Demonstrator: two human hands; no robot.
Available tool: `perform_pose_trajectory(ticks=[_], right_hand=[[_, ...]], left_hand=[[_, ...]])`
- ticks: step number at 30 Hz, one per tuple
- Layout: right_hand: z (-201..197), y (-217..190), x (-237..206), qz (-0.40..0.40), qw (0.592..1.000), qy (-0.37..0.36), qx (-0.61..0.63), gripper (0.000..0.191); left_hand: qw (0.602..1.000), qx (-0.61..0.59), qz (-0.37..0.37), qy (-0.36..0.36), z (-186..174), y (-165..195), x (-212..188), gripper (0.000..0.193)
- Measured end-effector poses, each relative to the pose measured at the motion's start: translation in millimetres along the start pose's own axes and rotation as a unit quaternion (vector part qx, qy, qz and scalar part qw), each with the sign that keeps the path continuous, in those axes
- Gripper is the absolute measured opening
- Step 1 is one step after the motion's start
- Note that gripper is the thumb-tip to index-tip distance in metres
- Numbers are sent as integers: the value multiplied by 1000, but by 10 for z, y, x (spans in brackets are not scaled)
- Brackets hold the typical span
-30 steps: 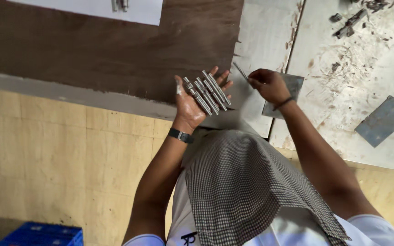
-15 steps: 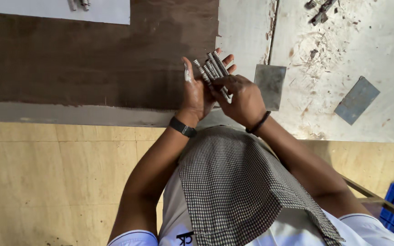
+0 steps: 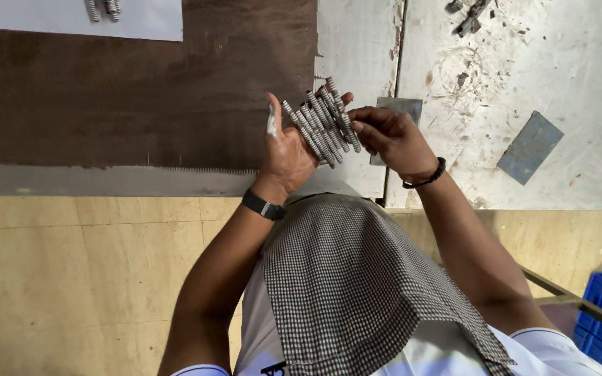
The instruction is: The person uses a metal scraper to remove dark material from a flat surface, creating spiral shavings. The person repeatedly scrapes the same area, gathers the shavings, and places them on a white sheet of paper.
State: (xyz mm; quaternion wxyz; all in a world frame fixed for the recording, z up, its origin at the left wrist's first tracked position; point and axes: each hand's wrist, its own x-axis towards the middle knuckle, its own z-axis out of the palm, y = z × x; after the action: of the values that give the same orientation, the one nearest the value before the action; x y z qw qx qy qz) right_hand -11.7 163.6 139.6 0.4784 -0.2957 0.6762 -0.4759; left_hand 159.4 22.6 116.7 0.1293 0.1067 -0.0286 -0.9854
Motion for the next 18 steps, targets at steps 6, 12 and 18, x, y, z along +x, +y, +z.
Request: perform_pose_trajectory(ticks=[6,12,18], right_hand=[[79,-303,-103,-202,928,76,-305,21],[515,-528,-263,-284,869,78,-398,23],[759,-543,-225,-269,825,84,-489,29]], left_hand=[[999,-50,22,0,30,-54,-105,100],[998,14,52,19,66,-162,-178,105],[989,75,101,73,55,-200,-191,117]])
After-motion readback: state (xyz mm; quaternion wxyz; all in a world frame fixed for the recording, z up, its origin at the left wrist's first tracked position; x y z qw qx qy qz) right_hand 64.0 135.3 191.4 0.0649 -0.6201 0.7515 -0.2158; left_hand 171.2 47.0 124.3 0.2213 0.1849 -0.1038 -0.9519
